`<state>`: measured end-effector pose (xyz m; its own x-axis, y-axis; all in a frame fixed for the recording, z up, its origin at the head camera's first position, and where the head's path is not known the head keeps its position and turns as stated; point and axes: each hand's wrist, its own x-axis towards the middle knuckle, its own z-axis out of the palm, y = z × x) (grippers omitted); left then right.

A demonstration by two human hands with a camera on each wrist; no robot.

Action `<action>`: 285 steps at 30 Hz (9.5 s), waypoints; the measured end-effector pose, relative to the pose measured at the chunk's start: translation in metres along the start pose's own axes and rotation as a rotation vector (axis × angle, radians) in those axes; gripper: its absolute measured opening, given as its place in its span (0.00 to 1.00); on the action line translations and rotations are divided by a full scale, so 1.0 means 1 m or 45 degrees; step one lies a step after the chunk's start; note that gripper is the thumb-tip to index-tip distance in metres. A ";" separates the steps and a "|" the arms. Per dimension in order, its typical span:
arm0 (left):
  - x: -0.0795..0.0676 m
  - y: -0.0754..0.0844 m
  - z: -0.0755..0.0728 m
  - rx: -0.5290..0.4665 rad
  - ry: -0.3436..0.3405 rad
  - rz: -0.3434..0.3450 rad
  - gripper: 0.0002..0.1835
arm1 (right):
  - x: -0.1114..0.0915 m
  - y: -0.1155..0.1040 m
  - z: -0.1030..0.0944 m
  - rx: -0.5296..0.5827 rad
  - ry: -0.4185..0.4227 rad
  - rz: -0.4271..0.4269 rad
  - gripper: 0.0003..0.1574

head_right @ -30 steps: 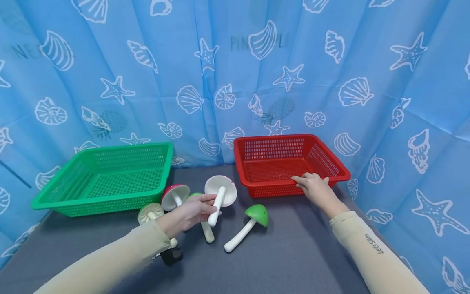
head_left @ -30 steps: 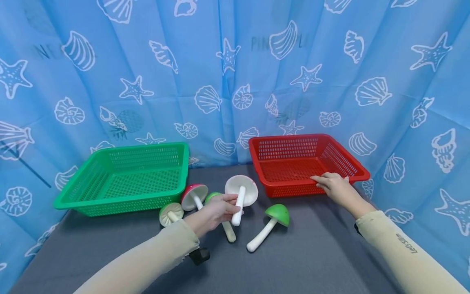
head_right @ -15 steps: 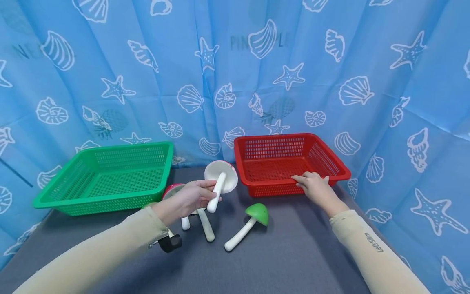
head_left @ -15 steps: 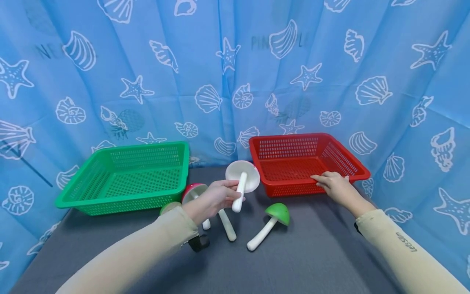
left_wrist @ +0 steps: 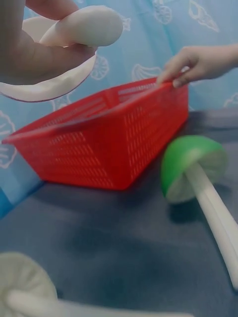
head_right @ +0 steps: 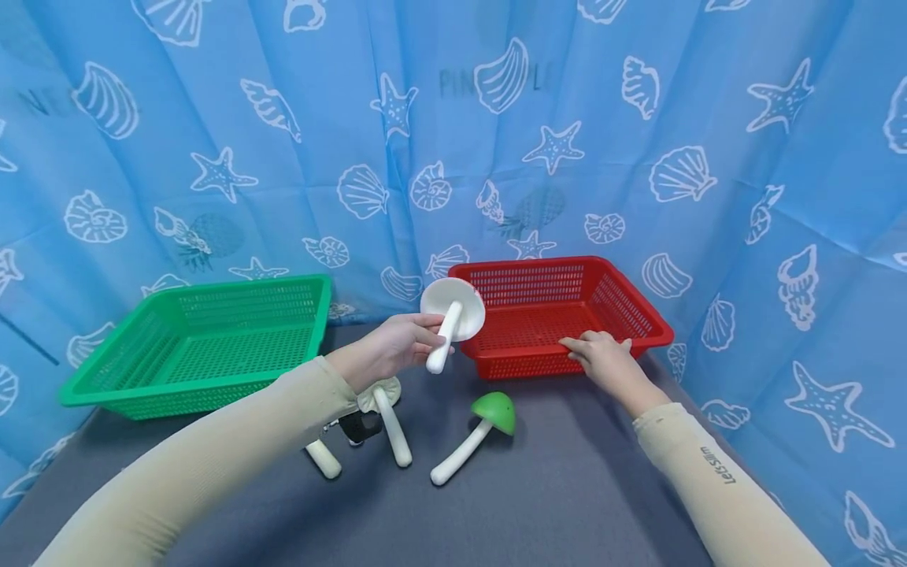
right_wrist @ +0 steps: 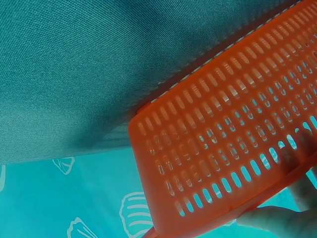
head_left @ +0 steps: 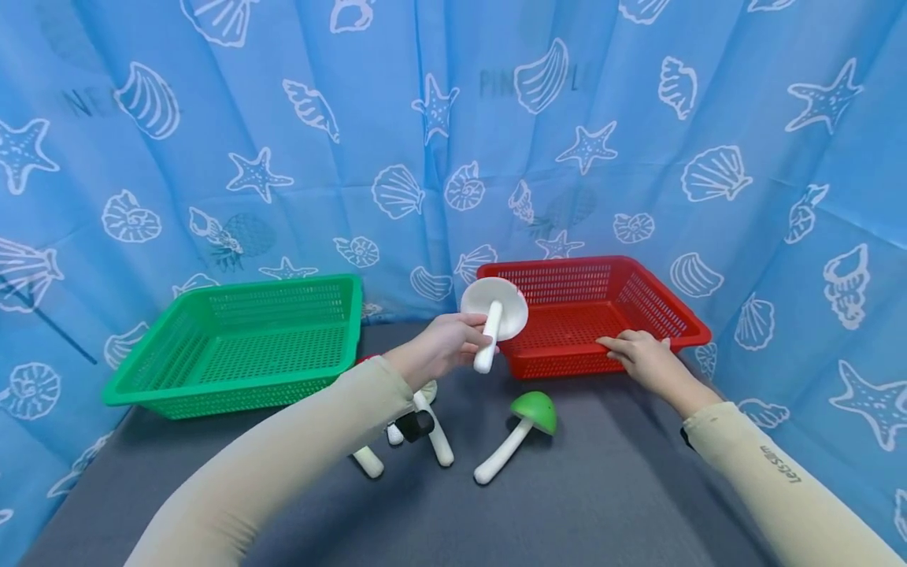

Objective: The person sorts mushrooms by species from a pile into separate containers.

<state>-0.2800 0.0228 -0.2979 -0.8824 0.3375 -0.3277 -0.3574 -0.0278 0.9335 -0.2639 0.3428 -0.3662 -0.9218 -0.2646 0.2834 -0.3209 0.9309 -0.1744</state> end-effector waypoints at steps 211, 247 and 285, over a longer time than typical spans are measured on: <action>-0.036 -0.064 -0.082 -0.134 0.245 0.152 0.31 | -0.003 -0.004 -0.001 -0.029 0.011 -0.014 0.23; 0.007 -0.022 0.014 -0.224 0.068 0.115 0.28 | -0.004 -0.001 0.003 -0.030 0.036 -0.050 0.22; 0.090 0.016 0.083 -0.241 -0.006 0.034 0.20 | -0.004 -0.005 0.005 -0.100 0.106 -0.093 0.22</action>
<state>-0.3393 0.1302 -0.3006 -0.8912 0.3385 -0.3019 -0.3851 -0.2131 0.8979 -0.2599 0.3381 -0.3710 -0.8743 -0.3136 0.3706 -0.3653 0.9277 -0.0769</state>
